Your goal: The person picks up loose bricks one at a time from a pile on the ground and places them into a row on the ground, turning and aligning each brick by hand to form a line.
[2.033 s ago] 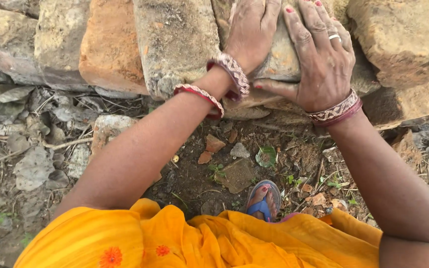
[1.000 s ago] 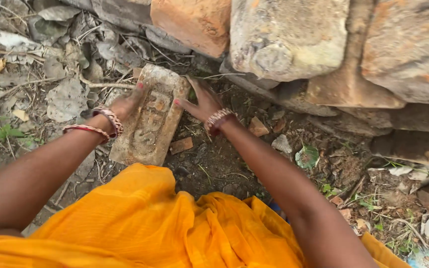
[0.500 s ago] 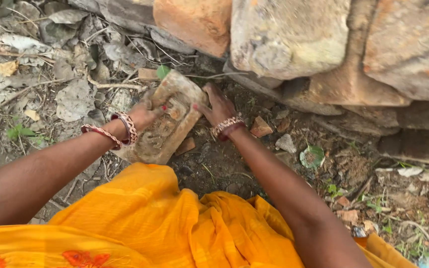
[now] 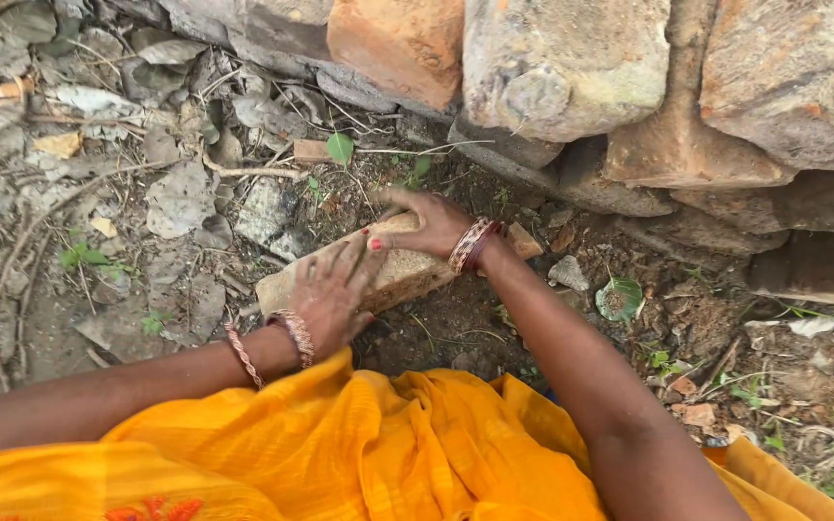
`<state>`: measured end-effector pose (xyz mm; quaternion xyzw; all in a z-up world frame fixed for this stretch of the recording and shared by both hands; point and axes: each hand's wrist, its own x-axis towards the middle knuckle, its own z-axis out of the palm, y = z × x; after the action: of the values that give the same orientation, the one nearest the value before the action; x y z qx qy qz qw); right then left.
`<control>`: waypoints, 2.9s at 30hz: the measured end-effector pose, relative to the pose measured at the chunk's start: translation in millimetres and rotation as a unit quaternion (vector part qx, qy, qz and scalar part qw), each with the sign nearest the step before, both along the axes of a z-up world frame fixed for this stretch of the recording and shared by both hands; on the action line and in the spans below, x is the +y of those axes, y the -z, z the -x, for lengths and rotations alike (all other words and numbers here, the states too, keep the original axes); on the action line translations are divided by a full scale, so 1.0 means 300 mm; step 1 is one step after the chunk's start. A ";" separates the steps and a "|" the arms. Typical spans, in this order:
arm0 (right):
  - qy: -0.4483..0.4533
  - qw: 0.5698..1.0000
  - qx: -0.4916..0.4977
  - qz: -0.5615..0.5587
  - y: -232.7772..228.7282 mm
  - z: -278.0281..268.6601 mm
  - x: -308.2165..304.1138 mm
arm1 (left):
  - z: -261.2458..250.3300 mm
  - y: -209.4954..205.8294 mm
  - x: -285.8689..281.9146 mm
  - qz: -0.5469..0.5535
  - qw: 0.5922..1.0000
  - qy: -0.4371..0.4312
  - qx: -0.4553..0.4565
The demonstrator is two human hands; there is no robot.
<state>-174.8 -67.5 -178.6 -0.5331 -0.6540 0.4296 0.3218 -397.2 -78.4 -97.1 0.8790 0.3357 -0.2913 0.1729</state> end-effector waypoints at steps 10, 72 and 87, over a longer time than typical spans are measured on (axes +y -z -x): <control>-0.012 0.964 -0.265 -0.025 0.169 -0.028 -0.101 | 0.151 0.131 0.014 0.016 0.985 -0.158 -0.067; 0.100 0.968 -0.222 0.058 0.010 0.432 -0.122 | 0.556 0.272 0.235 -0.044 0.763 -0.445 -0.466; 0.309 0.949 -0.055 -0.009 -0.683 0.436 0.494 | 0.370 -0.324 0.781 -0.199 0.823 -0.248 -0.471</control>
<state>-305.5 80.7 26.2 -0.7292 -0.4777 0.2726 0.4072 -508.3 155.8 0.2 0.8119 0.4704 0.2835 0.1977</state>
